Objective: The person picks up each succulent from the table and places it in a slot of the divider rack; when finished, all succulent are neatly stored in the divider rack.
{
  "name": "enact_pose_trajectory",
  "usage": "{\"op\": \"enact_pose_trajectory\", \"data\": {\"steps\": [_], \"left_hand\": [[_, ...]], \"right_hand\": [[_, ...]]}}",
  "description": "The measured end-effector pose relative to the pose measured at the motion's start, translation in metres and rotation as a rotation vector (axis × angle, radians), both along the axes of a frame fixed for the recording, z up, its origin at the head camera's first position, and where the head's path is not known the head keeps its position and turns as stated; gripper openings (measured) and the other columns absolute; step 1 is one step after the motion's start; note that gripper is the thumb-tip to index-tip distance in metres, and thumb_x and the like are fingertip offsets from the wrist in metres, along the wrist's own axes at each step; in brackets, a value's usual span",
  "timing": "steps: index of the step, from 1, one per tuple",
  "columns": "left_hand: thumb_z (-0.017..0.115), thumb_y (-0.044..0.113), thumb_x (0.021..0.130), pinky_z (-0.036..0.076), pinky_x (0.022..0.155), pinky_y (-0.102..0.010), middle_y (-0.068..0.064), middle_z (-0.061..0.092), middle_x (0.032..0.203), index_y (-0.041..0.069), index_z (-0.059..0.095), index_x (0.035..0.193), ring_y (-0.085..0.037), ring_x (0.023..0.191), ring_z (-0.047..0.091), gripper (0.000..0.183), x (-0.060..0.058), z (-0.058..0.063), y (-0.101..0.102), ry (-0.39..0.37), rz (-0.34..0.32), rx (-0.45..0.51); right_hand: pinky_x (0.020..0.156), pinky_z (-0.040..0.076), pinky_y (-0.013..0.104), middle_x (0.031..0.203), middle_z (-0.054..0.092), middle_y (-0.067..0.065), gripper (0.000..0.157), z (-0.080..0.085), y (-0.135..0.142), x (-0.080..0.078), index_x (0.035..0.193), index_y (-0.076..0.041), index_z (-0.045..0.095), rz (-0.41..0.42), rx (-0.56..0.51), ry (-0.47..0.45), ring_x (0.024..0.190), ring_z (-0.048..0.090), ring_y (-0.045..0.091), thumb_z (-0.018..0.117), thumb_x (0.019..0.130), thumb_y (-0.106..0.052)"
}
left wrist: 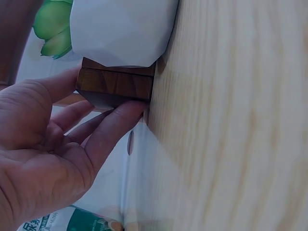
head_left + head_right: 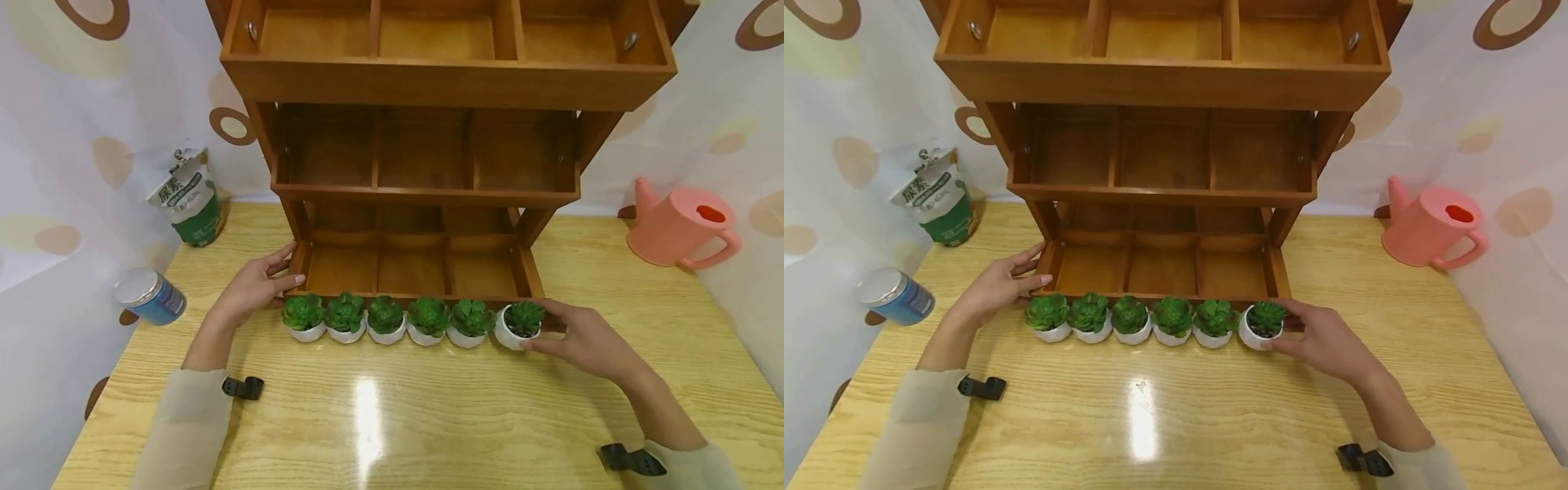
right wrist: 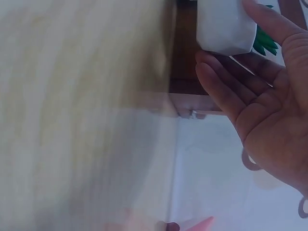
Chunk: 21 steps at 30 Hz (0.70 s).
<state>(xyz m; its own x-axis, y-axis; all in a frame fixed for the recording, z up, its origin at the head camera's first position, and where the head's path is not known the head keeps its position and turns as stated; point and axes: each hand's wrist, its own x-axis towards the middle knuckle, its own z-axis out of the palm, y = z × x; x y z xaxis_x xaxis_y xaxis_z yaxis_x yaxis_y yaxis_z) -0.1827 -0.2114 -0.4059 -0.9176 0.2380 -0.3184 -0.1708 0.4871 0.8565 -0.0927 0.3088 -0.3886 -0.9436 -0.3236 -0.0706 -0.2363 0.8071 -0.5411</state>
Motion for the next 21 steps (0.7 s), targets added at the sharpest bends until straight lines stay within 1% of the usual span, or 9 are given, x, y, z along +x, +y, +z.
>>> {"op": "enact_pose_trajectory", "data": {"steps": [2,4,6,8,10,13,18,21], "left_hand": [[0.064,0.030,0.101,0.062,0.083,-0.038,-0.022,0.027,0.165,0.038,0.021,0.161,-0.037,0.127,0.061,0.074,0.000,0.000,0.000,-0.006,0.004,0.003],[0.064,0.030,0.101,0.062,0.083,-0.038,-0.022,0.027,0.166,0.038,0.021,0.161,-0.037,0.128,0.061,0.074,0.001,0.000,0.000,-0.006,0.003,0.000],[0.064,0.030,0.102,0.062,0.084,-0.038,-0.022,0.026,0.166,0.037,0.021,0.161,-0.037,0.128,0.061,0.074,0.001,0.000,0.001,-0.004,0.002,-0.001],[0.063,0.030,0.102,0.062,0.082,-0.037,-0.022,0.027,0.165,0.037,0.021,0.161,-0.036,0.126,0.063,0.074,0.000,0.001,0.002,-0.001,0.003,-0.008],[0.063,0.030,0.102,0.062,0.081,-0.036,-0.022,0.027,0.165,0.037,0.021,0.161,-0.036,0.124,0.063,0.073,-0.001,0.001,0.002,-0.002,0.004,-0.012],[0.063,0.030,0.102,0.062,0.081,-0.035,-0.022,0.027,0.165,0.037,0.022,0.161,-0.036,0.125,0.063,0.073,-0.001,0.001,0.002,-0.008,0.006,-0.008],[0.064,0.028,0.101,0.062,0.084,-0.039,-0.023,0.027,0.165,0.036,0.022,0.162,-0.037,0.127,0.061,0.074,-0.001,0.000,0.001,-0.012,0.009,0.014],[0.064,0.028,0.101,0.062,0.085,-0.039,-0.023,0.026,0.165,0.035,0.022,0.162,-0.038,0.128,0.060,0.074,0.000,-0.001,0.000,-0.012,0.013,0.021]], "right_hand": [[0.086,0.060,0.037,0.123,0.072,0.014,0.064,0.003,0.001,0.000,0.138,-0.005,0.060,-0.008,-0.005,0.023,0.105,0.073,0.030,0.080,0.088,-0.039],[0.085,0.059,0.030,0.121,0.073,0.011,0.057,0.006,0.002,0.001,0.134,-0.008,0.064,-0.018,-0.022,0.055,0.104,0.073,0.025,0.081,0.087,-0.036],[0.084,0.057,0.021,0.120,0.074,0.009,0.052,0.009,0.003,0.000,0.131,-0.011,0.067,-0.030,-0.035,0.081,0.101,0.073,0.016,0.082,0.087,-0.034],[0.083,0.054,0.014,0.119,0.074,0.009,0.051,0.012,0.004,-0.002,0.130,-0.011,0.068,-0.038,-0.047,0.108,0.099,0.072,0.006,0.083,0.086,-0.032],[0.082,0.050,0.007,0.119,0.074,0.010,0.051,0.014,0.005,-0.004,0.130,-0.010,0.068,-0.052,-0.053,0.124,0.097,0.067,-0.005,0.083,0.086,-0.031],[0.081,0.046,0.003,0.118,0.075,0.011,0.052,0.015,0.006,-0.007,0.130,-0.010,0.067,-0.077,-0.061,0.134,0.095,0.062,-0.014,0.083,0.086,-0.031],[0.078,0.046,0.003,0.117,0.075,0.013,0.053,0.014,0.007,-0.013,0.131,-0.009,0.067,-0.129,-0.079,0.133,0.093,0.057,-0.019,0.083,0.086,-0.032],[0.075,0.045,0.001,0.115,0.075,0.016,0.055,0.014,0.007,-0.016,0.131,-0.007,0.067,-0.157,-0.081,0.153,0.091,0.054,-0.024,0.083,0.085,-0.033]]}}
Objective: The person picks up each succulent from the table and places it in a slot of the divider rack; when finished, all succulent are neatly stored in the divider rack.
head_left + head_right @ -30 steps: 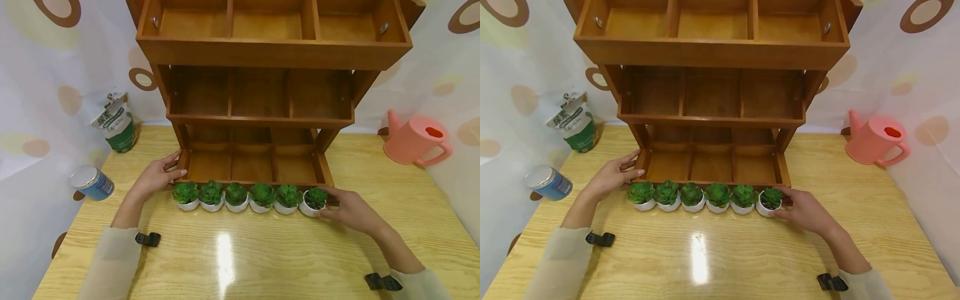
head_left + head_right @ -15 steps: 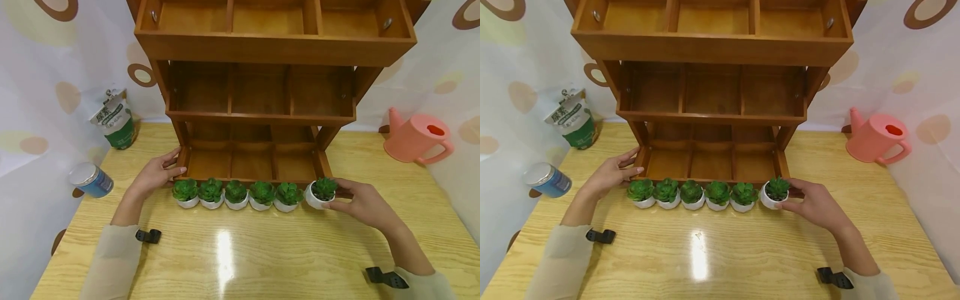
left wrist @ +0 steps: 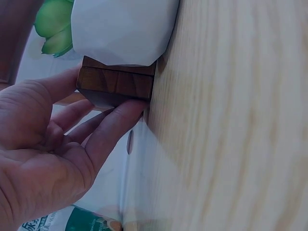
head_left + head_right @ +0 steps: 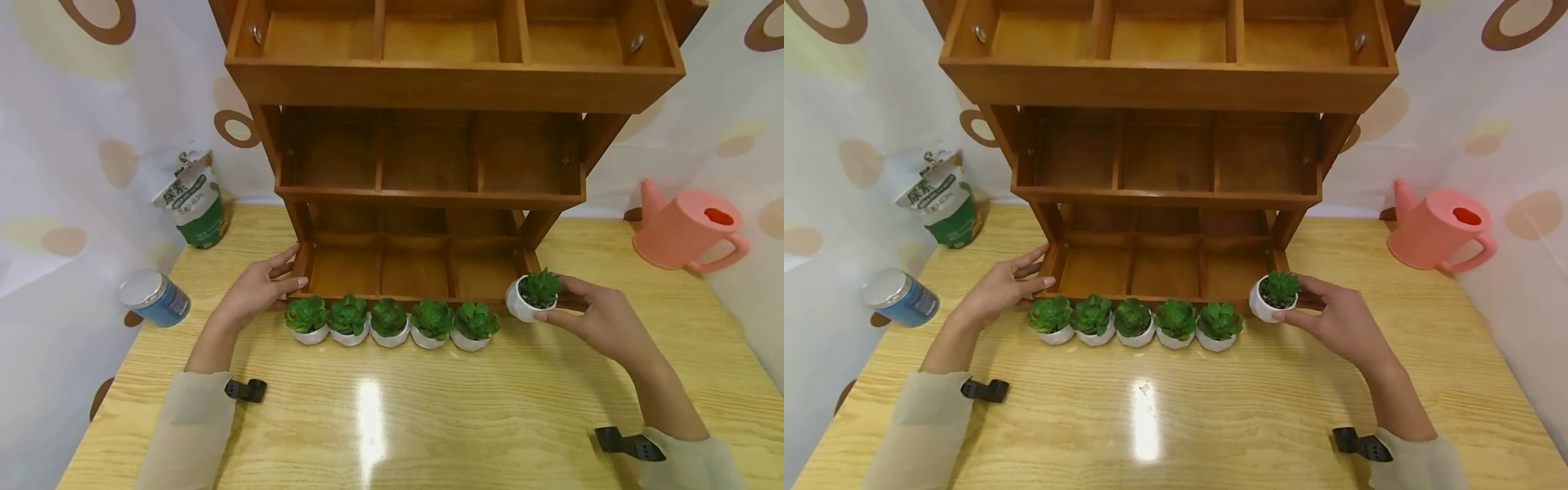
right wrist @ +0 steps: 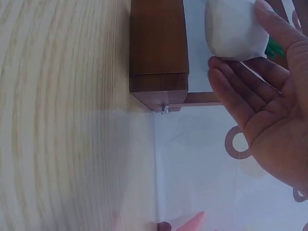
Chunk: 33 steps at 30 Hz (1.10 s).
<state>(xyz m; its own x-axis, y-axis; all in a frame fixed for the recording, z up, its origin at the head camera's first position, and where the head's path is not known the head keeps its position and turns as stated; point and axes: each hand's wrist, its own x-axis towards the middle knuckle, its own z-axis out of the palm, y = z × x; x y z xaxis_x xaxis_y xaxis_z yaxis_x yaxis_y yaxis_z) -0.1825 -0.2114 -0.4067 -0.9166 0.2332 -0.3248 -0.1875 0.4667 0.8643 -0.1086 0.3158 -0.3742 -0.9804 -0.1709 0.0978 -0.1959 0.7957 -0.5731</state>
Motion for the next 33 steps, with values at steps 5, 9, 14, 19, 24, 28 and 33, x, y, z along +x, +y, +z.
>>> {"op": "enact_pose_trajectory", "data": {"steps": [5,9,14,19,24,28,33], "left_hand": [[0.065,0.029,0.101,0.062,0.081,-0.035,-0.024,0.026,0.165,0.035,0.022,0.162,-0.038,0.128,0.060,0.074,0.000,0.001,-0.001,-0.001,0.002,-0.008],[0.065,0.029,0.101,0.062,0.080,-0.035,-0.024,0.027,0.165,0.033,0.023,0.162,-0.038,0.127,0.061,0.074,-0.001,0.001,0.000,0.010,-0.001,-0.015],[0.065,0.029,0.101,0.062,0.082,-0.036,-0.024,0.028,0.164,0.032,0.023,0.162,-0.038,0.128,0.061,0.074,-0.002,0.000,0.001,0.014,-0.008,-0.014],[0.065,0.029,0.101,0.061,0.077,-0.031,-0.023,0.027,0.165,0.034,0.022,0.162,-0.036,0.126,0.062,0.075,-0.001,0.000,0.000,-0.001,0.000,-0.018],[0.064,0.027,0.101,0.062,0.079,-0.033,-0.023,0.026,0.165,0.032,0.021,0.163,-0.038,0.130,0.059,0.076,-0.001,0.001,0.001,-0.001,-0.006,-0.015],[0.064,0.025,0.102,0.061,0.088,-0.042,-0.023,0.027,0.165,0.030,0.020,0.163,-0.040,0.134,0.055,0.076,-0.001,0.002,0.001,0.002,-0.009,-0.007],[0.064,0.026,0.102,0.059,0.092,-0.047,-0.023,0.027,0.165,0.030,0.019,0.163,-0.040,0.133,0.056,0.076,0.000,0.000,0.001,0.001,-0.013,0.002]], "right_hand": [[0.073,0.043,0.000,0.114,0.075,0.018,0.056,0.001,-0.002,-0.005,0.131,-0.008,0.068,-0.045,-0.014,0.034,0.088,0.051,-0.027,0.083,0.085,-0.035],[0.073,0.043,0.001,0.114,0.076,0.017,0.058,0.003,-0.006,-0.010,0.133,-0.009,0.067,-0.065,-0.005,0.038,0.091,0.064,-0.014,0.083,0.085,-0.038],[0.071,0.046,0.007,0.115,0.075,0.019,0.062,0.002,-0.011,-0.018,0.137,-0.006,0.063,-0.060,0.005,0.017,0.100,0.074,0.029,0.080,0.088,-0.041],[0.077,0.057,0.027,0.116,0.074,0.021,0.059,-0.001,-0.016,-0.028,0.135,-0.003,0.063,-0.031,0.011,0.002,0.104,0.072,0.038,0.074,0.092,-0.042],[0.085,0.058,0.056,0.121,0.072,0.023,0.058,-0.005,-0.022,-0.036,0.136,-0.003,0.061,-0.016,-0.002,-0.021,0.108,0.070,0.041,0.071,0.095,-0.043],[0.087,0.057,0.055,0.117,0.073,0.020,0.058,-0.008,-0.027,-0.041,0.137,-0.004,0.060,-0.001,0.000,-0.023,0.106,0.071,0.038,0.072,0.095,-0.042],[0.087,0.057,0.053,0.113,0.074,0.018,0.060,-0.012,-0.034,-0.046,0.139,-0.004,0.058,0.016,0.015,-0.038,0.105,0.071,0.035,0.071,0.095,-0.042]]}}
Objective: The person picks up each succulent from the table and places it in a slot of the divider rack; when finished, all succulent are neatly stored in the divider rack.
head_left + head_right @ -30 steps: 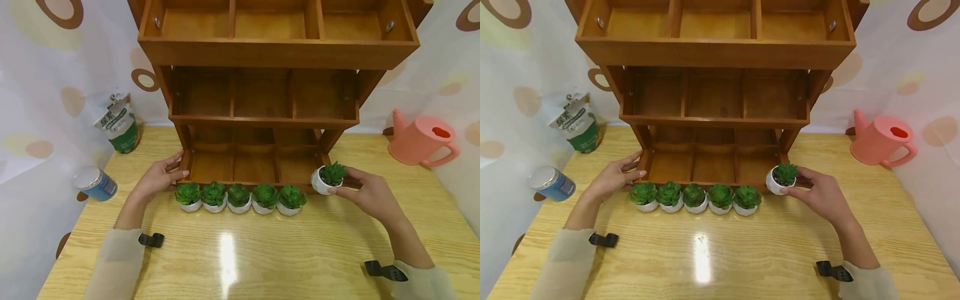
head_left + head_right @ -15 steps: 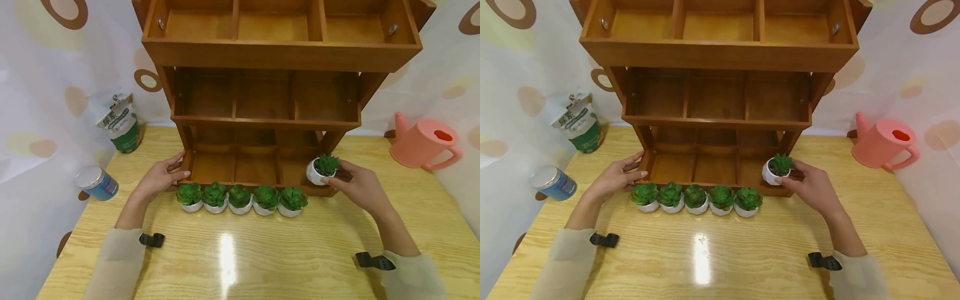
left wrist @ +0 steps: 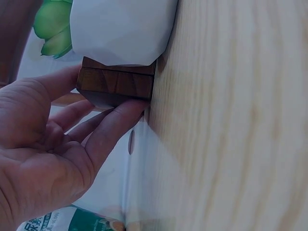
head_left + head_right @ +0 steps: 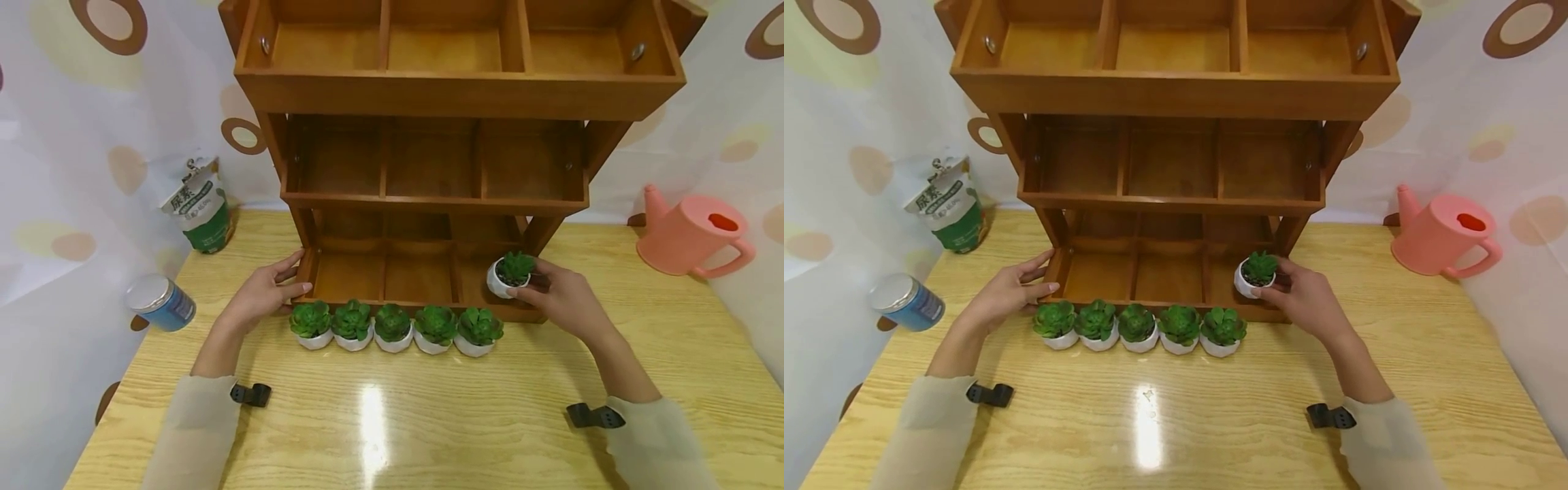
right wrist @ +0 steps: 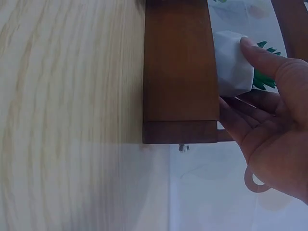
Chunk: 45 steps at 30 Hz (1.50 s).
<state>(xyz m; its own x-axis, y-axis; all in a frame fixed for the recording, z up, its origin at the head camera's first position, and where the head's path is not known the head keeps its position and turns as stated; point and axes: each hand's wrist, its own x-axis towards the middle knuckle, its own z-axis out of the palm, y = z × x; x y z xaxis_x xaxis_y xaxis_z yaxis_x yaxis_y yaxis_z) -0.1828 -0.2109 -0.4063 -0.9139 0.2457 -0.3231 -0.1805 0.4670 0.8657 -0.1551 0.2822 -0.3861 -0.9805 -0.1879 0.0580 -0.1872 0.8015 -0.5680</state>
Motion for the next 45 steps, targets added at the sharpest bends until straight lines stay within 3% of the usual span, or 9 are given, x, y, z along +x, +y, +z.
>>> {"op": "enact_pose_trajectory", "data": {"steps": [6,13,18,25,29,36,45], "left_hand": [[0.063,0.026,0.102,0.060,0.089,-0.044,-0.024,0.027,0.165,0.029,0.019,0.163,-0.040,0.131,0.058,0.076,0.001,-0.001,0.000,0.015,-0.007,0.001],[0.063,0.026,0.102,0.060,0.090,-0.044,-0.023,0.027,0.165,0.028,0.018,0.164,-0.040,0.132,0.057,0.076,0.001,0.000,0.000,0.007,-0.005,-0.005],[0.063,0.025,0.102,0.061,0.089,-0.044,-0.024,0.027,0.165,0.028,0.018,0.164,-0.040,0.131,0.057,0.077,0.001,0.000,0.000,0.011,-0.004,0.001],[0.063,0.026,0.102,0.059,0.091,-0.047,-0.023,0.026,0.165,0.028,0.018,0.164,-0.041,0.133,0.056,0.077,0.001,0.001,0.000,0.010,-0.006,0.001],[0.063,0.025,0.102,0.059,0.092,-0.048,-0.023,0.027,0.165,0.029,0.018,0.164,-0.041,0.133,0.056,0.076,0.002,-0.001,0.000,0.015,-0.007,0.001],[0.064,0.026,0.102,0.057,0.093,-0.050,-0.023,0.026,0.166,0.031,0.019,0.163,-0.041,0.137,0.052,0.076,0.002,-0.003,0.000,0.013,-0.006,-0.002],[0.064,0.026,0.102,0.057,0.094,-0.051,-0.023,0.026,0.165,0.032,0.019,0.163,-0.040,0.136,0.053,0.076,0.001,-0.002,0.000,0.014,-0.005,-0.009]], "right_hand": [[0.087,0.057,0.054,0.117,0.073,0.020,0.062,-0.003,-0.007,-0.005,0.142,-0.004,0.055,0.026,0.016,-0.017,0.107,0.070,0.035,0.070,0.095,-0.042],[0.078,0.053,0.042,0.108,0.072,0.015,0.060,-0.005,-0.014,-0.010,0.140,-0.002,0.056,0.034,0.049,-0.029,0.092,0.064,0.026,0.070,0.096,-0.040],[0.080,0.053,0.044,0.113,0.071,0.017,0.059,-0.007,-0.019,-0.013,0.141,0.000,0.055,0.038,0.053,-0.044,0.093,0.062,0.027,0.071,0.096,-0.034],[0.075,0.050,0.041,0.103,0.071,0.015,0.057,-0.008,-0.026,-0.019,0.142,0.001,0.054,0.064,0.081,-0.060,0.085,0.058,0.025,0.070,0.096,-0.029],[0.080,0.052,0.047,0.108,0.072,0.018,0.059,-0.010,-0.030,-0.020,0.144,0.004,0.050,0.063,0.091,-0.068,0.088,0.061,0.027,0.070,0.097,-0.026],[0.079,0.053,0.047,0.109,0.072,0.021,0.065,-0.012,-0.033,-0.019,0.147,0.007,0.045,0.065,0.091,-0.103,0.088,0.063,0.027,0.068,0.098,-0.028],[0.091,0.053,0.057,0.125,0.066,0.030,0.069,-0.012,-0.034,-0.021,0.150,0.010,0.038,0.036,0.108,-0.137,0.107,0.065,0.038,0.065,0.100,-0.028]]}}
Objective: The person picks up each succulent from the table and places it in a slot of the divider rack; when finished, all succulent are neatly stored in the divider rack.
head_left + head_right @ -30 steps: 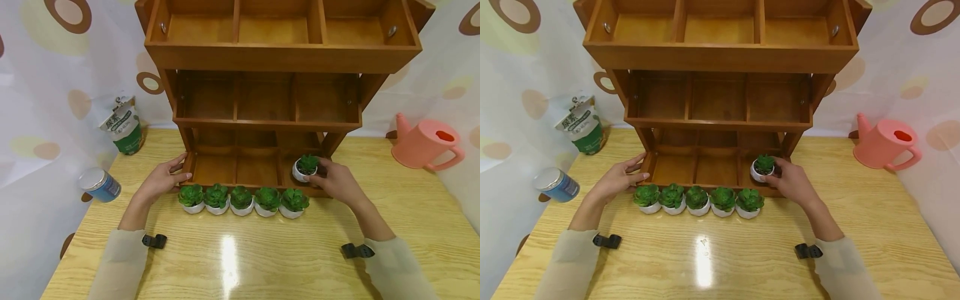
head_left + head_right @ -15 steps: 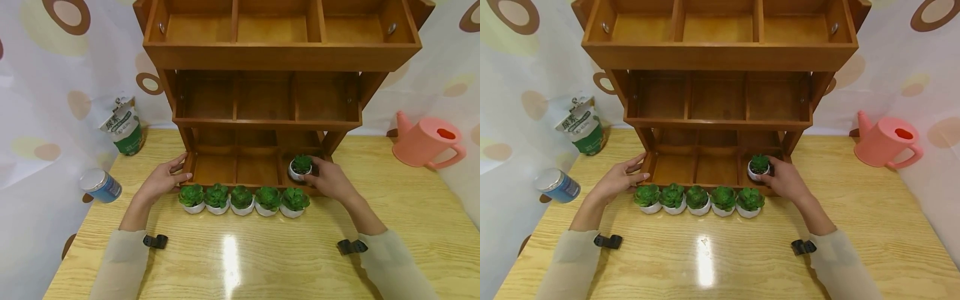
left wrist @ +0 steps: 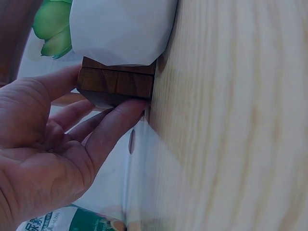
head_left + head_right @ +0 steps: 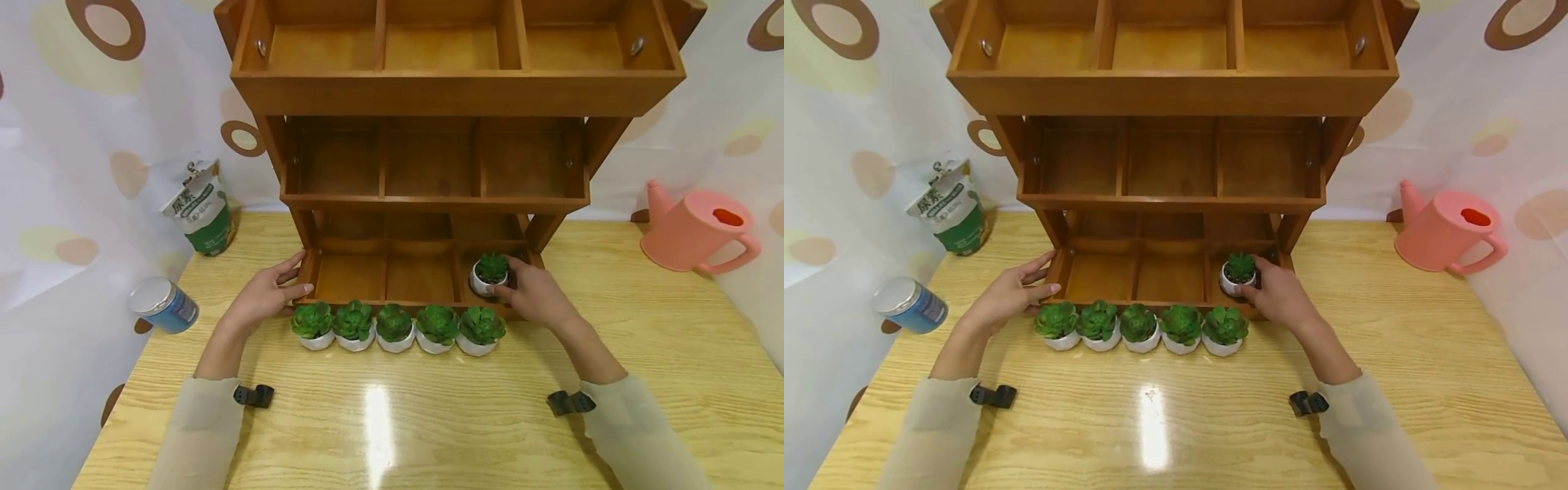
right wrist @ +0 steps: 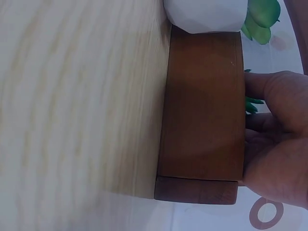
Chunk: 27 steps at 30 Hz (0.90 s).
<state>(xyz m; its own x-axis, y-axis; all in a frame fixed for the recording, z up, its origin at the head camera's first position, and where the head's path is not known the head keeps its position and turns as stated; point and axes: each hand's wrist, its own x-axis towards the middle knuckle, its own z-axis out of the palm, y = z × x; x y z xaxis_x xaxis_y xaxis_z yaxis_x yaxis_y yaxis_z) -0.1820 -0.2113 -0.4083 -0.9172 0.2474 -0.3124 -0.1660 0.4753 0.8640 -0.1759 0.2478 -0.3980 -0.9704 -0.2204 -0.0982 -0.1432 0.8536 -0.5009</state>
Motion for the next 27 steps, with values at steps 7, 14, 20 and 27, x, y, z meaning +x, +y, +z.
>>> {"op": "enact_pose_trajectory", "data": {"steps": [7,14,20,27], "left_hand": [[0.063,0.026,0.102,0.057,0.094,-0.050,-0.023,0.025,0.166,0.032,0.018,0.163,-0.041,0.138,0.051,0.076,0.002,0.001,-0.001,-0.007,0.005,0.008],[0.063,0.027,0.102,0.058,0.093,-0.049,-0.023,0.025,0.166,0.032,0.018,0.163,-0.040,0.136,0.053,0.076,0.003,0.003,-0.001,-0.001,0.000,0.003],[0.062,0.027,0.103,0.059,0.092,-0.047,-0.022,0.024,0.166,0.032,0.018,0.163,-0.040,0.135,0.054,0.075,0.003,0.002,0.001,-0.003,-0.003,0.009],[0.062,0.026,0.103,0.059,0.092,-0.047,-0.022,0.024,0.167,0.033,0.018,0.163,-0.039,0.135,0.054,0.075,0.002,0.003,0.001,-0.014,0.001,0.005]], "right_hand": [[0.103,0.047,0.063,0.141,0.054,0.033,0.074,0.008,0.003,0.003,0.156,0.005,0.030,-0.032,-0.025,0.006,0.125,0.056,0.048,0.065,0.100,-0.026],[0.099,0.051,0.062,0.144,0.054,0.030,0.067,0.020,0.013,0.016,0.156,-0.003,0.037,-0.044,-0.115,0.102,0.123,0.060,0.048,0.066,0.100,-0.025],[0.097,0.052,0.061,0.141,0.058,0.026,0.062,0.030,0.019,0.030,0.153,-0.007,0.045,-0.054,-0.158,0.167,0.121,0.062,0.046,0.068,0.099,-0.029],[0.096,0.053,0.053,0.141,0.061,0.020,0.060,0.037,0.025,0.048,0.149,-0.010,0.051,-0.037,-0.186,0.185,0.119,0.065,0.040,0.070,0.097,-0.034]]}}
